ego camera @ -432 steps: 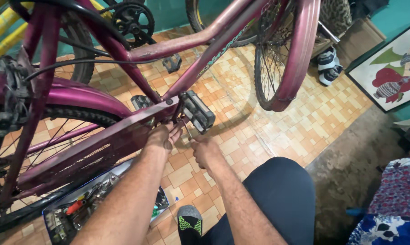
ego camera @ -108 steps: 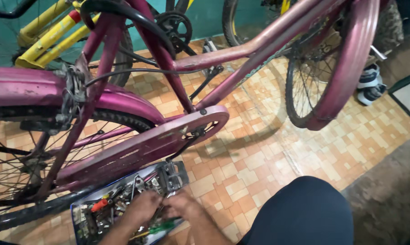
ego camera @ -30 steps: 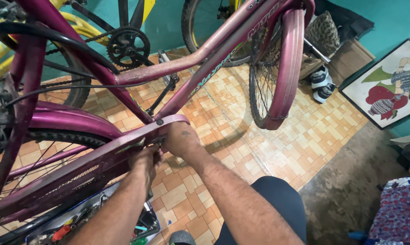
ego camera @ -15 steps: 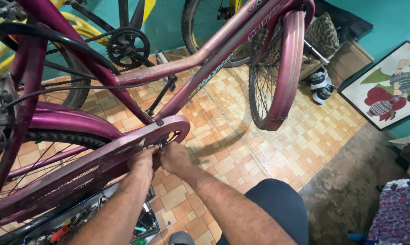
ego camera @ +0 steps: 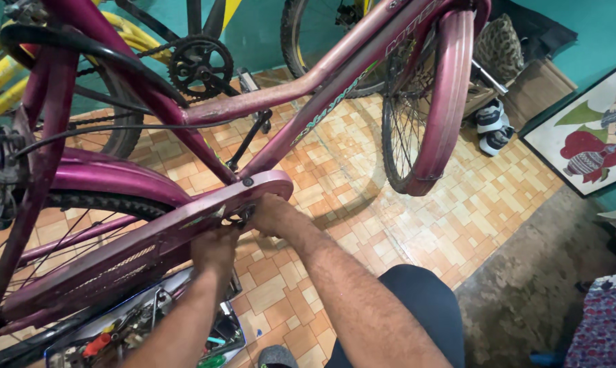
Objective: The person sits on the floor beside a pink bicycle and repairs the rear wheel and brake area. They pick wrenches and pliers from a tool tray, loosen and tighten fasteners at the rear axle and brake mount, adjust the brake cable and pads, and turn the pedal by hand.
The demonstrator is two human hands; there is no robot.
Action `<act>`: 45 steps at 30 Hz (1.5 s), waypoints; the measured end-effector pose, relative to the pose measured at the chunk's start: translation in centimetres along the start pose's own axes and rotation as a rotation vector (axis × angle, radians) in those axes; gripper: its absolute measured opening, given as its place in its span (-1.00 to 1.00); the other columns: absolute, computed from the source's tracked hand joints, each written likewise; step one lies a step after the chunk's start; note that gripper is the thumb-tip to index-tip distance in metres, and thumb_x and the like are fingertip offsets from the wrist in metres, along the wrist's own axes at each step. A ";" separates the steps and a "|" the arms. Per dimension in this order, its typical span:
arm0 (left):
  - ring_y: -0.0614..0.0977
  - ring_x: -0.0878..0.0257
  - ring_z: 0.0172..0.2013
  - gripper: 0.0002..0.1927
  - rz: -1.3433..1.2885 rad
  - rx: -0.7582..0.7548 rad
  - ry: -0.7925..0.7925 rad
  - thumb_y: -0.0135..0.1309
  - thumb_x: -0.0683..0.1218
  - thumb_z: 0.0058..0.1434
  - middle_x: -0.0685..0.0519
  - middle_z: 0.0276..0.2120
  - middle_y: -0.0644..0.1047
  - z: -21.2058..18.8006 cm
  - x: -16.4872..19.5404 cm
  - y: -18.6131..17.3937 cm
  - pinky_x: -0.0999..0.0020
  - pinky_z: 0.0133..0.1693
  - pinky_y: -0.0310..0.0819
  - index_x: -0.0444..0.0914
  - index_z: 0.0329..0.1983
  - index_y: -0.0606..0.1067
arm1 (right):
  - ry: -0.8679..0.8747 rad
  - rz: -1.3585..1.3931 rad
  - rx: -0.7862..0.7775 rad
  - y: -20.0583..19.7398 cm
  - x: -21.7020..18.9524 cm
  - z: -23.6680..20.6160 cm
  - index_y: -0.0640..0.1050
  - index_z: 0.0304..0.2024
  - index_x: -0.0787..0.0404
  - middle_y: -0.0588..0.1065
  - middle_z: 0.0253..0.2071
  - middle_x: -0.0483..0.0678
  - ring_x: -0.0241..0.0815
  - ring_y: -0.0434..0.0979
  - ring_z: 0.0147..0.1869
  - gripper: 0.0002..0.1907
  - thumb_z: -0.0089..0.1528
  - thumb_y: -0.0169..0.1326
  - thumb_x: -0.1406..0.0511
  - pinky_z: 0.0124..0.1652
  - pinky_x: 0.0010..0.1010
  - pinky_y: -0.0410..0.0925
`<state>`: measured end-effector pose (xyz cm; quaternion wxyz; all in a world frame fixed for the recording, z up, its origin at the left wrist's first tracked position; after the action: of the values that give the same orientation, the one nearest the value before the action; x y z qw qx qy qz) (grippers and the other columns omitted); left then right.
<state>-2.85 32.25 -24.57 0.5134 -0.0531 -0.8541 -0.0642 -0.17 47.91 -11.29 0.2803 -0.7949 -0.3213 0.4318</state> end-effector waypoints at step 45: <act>0.63 0.02 -0.01 -0.52 0.068 -0.139 -0.370 0.13 -0.30 0.16 -0.08 0.04 0.56 -2.1 -8.3 -7.3 -0.08 -0.11 0.70 -0.22 0.18 0.44 | -0.327 -0.463 -0.035 2.3 4.0 3.4 0.71 -0.23 0.11 0.66 -0.37 -0.14 -0.27 0.69 -0.34 -0.83 0.13 0.22 0.29 -0.28 -0.43 0.50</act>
<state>1.73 24.46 -31.28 0.3445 -0.1280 -0.9251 -0.0949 -0.86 50.02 -16.59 0.3020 -0.6250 -0.5427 0.4729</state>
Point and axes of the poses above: each hand's wrist, its own z-axis towards the middle knuckle, its own y-axis out of the palm, x = y × z, the point moved 1 cm from there along z, towards the middle knuckle
